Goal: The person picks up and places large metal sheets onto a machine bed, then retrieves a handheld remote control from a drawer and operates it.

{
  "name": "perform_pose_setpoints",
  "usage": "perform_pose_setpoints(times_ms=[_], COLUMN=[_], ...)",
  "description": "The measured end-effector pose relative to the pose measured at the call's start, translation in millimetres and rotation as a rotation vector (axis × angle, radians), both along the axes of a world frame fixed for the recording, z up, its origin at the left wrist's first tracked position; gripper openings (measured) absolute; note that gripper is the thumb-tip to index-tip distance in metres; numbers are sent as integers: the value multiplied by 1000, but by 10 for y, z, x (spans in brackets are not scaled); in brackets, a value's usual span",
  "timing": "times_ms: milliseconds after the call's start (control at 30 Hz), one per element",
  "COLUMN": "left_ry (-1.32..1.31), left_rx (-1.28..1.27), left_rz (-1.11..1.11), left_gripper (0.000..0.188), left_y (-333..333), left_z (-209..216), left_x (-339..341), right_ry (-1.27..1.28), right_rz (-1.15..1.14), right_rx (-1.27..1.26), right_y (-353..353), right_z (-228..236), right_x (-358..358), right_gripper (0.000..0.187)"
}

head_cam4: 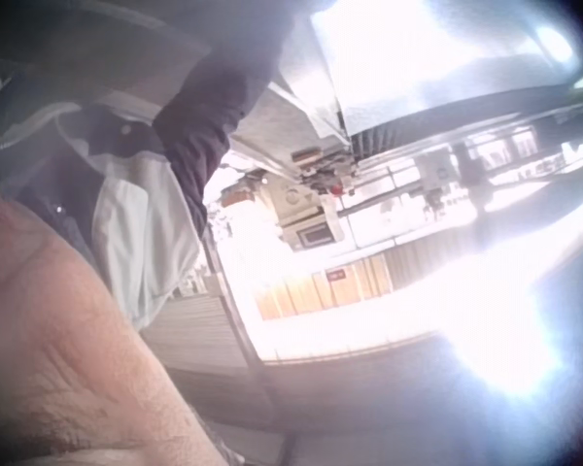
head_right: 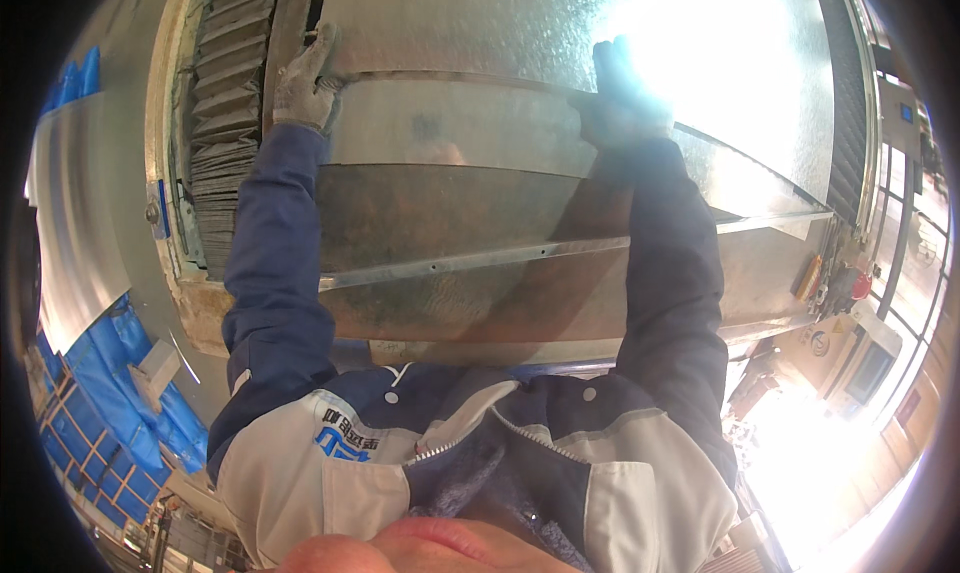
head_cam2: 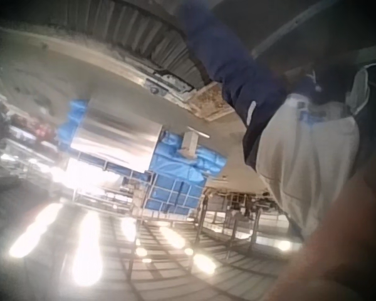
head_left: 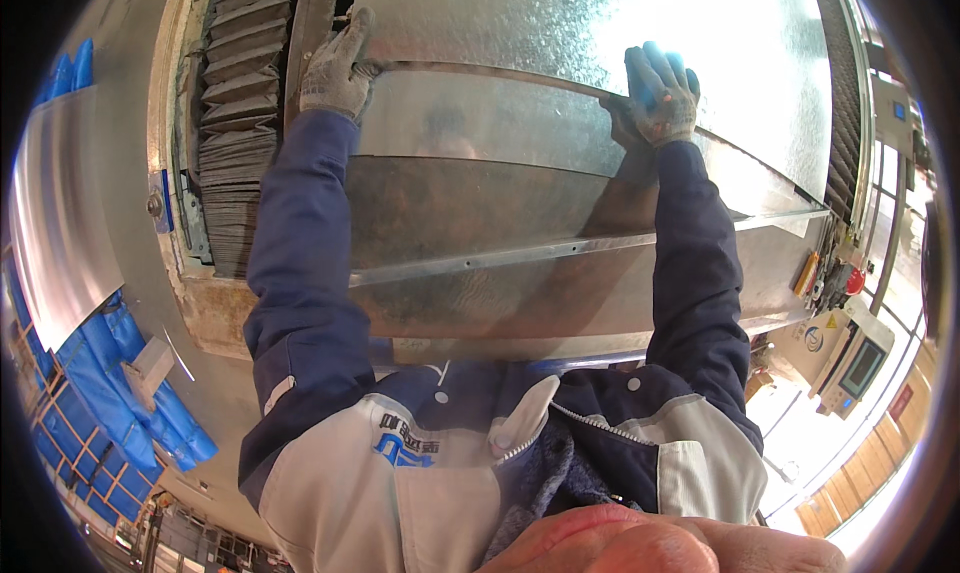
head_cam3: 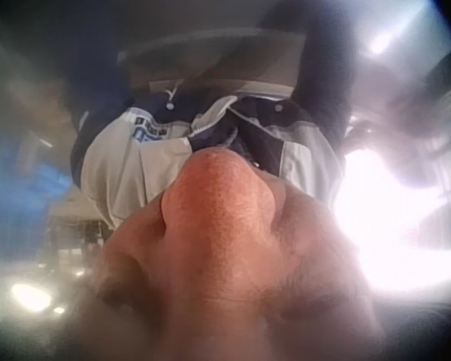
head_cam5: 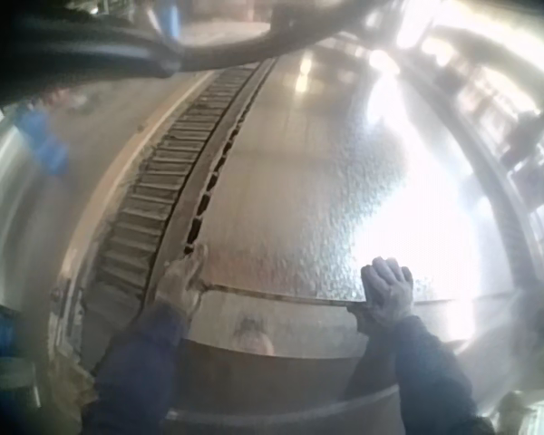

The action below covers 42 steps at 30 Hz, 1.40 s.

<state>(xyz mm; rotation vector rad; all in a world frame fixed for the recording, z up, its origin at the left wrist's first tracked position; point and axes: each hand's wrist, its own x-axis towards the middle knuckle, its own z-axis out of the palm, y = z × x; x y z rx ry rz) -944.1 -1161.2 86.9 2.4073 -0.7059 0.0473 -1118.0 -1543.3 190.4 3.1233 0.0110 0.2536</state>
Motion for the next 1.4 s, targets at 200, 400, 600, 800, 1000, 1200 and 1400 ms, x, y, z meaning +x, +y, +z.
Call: perform_pose_setpoints(times_ms=[200, 400, 600, 800, 1000, 1200, 1400], left_ry=[57, 97, 237, 135, -134, -47, -20], left_rx=[-66, 89, -188, -210, -98, 5, 91], left_rz=[34, 143, 44, 40, 69, 119, 84], left_gripper=[71, 68, 68, 86, 86, 77, 58], left_y=[33, 28, 45, 119, 153, 168, 189], left_z=[-63, 12, 234, 304, 305, 277, 160], left_x=[76, 47, -11, 2, 15, 21, 82], right_ry=[-428, 1, 40, 86, 325, 447, 415], right_rz=[304, -190, -493, -560, -609, -655, -656], right_rx=[98, 134, 242, 419, 194, 92, 42], right_y=[-85, -323, -208, 120, 321, 349, 328], right_z=[-205, -396, -240, 87, 468, 700, 662], right_x=[-22, -306, -300, -266, -116, -67, -43], right_gripper=[55, 63, 62, 63, 64, 65, 67])
